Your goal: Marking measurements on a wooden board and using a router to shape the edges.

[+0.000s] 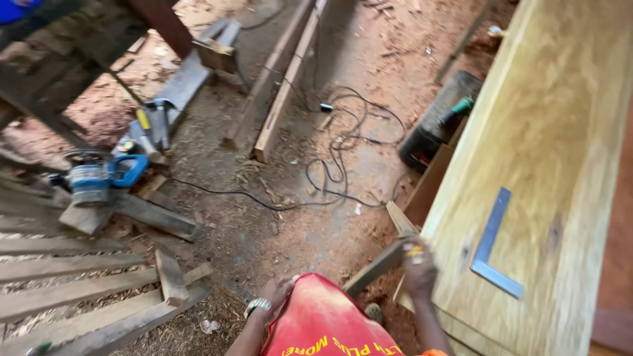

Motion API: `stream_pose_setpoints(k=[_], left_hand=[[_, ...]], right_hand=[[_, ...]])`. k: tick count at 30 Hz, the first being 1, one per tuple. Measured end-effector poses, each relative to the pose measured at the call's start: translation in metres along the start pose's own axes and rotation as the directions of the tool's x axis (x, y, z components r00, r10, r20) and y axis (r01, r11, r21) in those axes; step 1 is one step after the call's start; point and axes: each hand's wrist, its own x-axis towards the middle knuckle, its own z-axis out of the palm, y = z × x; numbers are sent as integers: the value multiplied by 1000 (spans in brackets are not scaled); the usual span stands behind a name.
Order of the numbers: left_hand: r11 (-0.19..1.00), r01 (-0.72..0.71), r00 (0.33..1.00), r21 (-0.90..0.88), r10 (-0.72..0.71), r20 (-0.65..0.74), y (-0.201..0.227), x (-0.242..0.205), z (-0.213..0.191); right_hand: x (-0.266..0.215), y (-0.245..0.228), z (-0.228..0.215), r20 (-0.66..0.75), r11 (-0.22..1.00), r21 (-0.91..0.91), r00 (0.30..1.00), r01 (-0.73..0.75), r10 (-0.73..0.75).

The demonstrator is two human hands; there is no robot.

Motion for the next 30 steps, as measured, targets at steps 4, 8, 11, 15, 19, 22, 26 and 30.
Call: stream_pose_setpoints(k=[4,8,11,15,19,22,26,30], left_hand=[[1000,3,995,-17,-1,101,6,33,1],[1000,4,986,-10,-2,168,4,34,-28],[993,108,991,-52,-103,83,-38,31,-51],[892,212,972,-399,-235,-8,-89,-5,-69],[842,342,922,-417,-387,-25,-115,-52,-93],[739,372,884,-562,-467,-30,-141,-74,-83],[694,544,798,-472,-601,36,-141,-87,-57],[871,359,929,-336,-369,37,-135,-62,-26]], right_hand=[[-78,-1,45,255,998,-35,966,49,-39],[-94,47,62,350,957,-167,922,237,-168],[-74,50,60,334,959,-284,937,-2,100],[-42,47,54,311,941,-326,930,-87,194],[-21,39,73,321,924,-169,905,343,-277],[-26,-5,72,413,907,-321,902,274,-126],[-33,-8,70,455,909,-387,890,157,40],[-39,6,61,462,911,-407,876,70,139]])
